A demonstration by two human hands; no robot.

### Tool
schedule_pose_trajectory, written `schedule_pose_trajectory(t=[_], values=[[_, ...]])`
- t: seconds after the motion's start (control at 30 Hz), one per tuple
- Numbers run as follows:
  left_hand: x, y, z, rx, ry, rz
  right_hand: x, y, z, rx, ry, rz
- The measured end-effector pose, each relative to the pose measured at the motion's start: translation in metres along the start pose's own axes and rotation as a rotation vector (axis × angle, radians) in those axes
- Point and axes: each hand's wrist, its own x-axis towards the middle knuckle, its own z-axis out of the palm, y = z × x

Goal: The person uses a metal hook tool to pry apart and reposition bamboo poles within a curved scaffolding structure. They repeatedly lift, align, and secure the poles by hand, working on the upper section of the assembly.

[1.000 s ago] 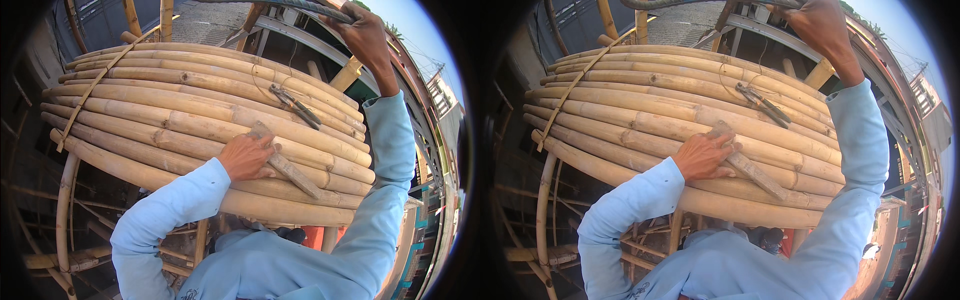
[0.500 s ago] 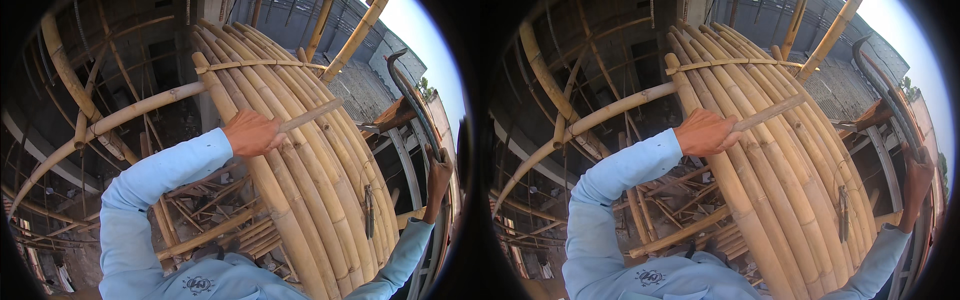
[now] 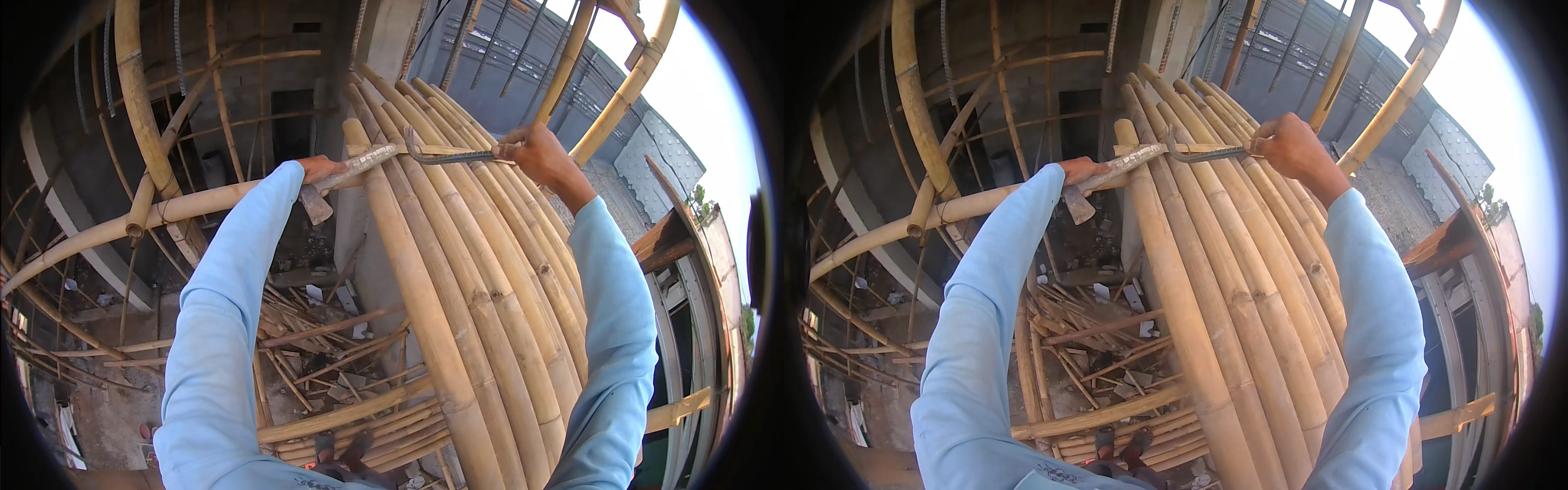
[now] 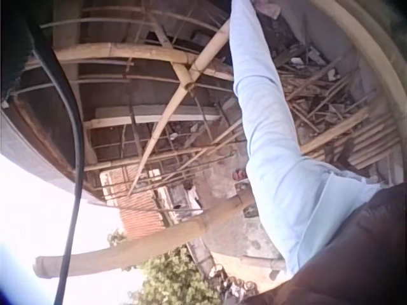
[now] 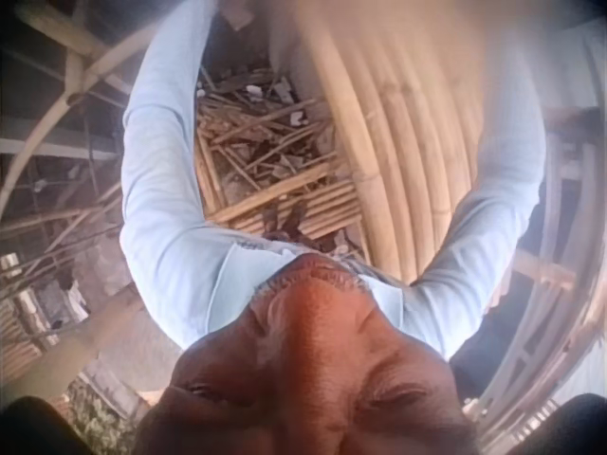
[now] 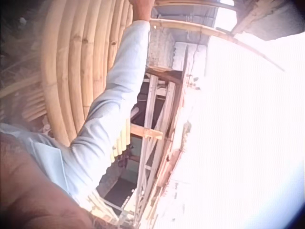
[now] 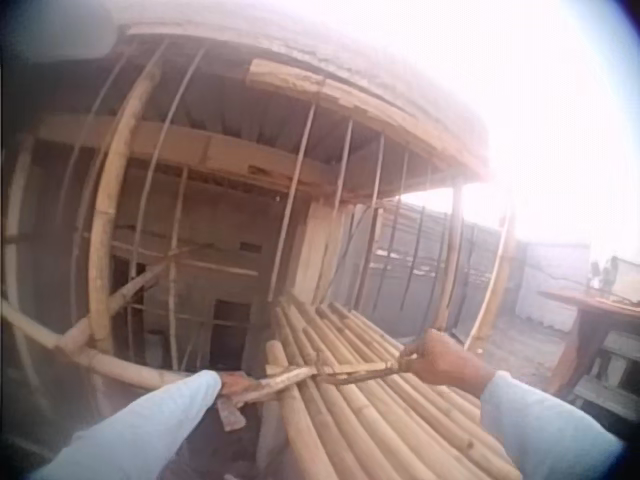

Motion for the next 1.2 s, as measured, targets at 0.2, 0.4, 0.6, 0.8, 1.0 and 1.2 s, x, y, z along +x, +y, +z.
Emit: schedule_pose_trajectory(t=[0.2,0.4,0.6,0.8,1.0,1.2], values=[[0.022,-0.040,0.001,0.159,0.167,0.086,0.078,-0.020,0.066,0.010,-0.128,-0.007],[-0.002,-0.012,0.009,0.642,0.372,0.118,0.081,-0.037,0.079,0.072,-0.182,0.168],[-0.016,0.004,0.002,1.025,0.504,0.234,0.077,-0.061,0.043,0.186,-0.317,0.294],[-0.018,0.003,0.006,1.098,0.574,0.319,0.102,-0.077,0.028,0.025,-0.355,0.263],[-0.017,-0.004,0.009,1.092,0.617,0.337,0.150,-0.106,0.014,-0.262,-0.443,0.222],[-0.018,-0.002,0.012,1.093,0.629,0.347,0.184,-0.105,0.015,-0.285,-0.443,0.247]])
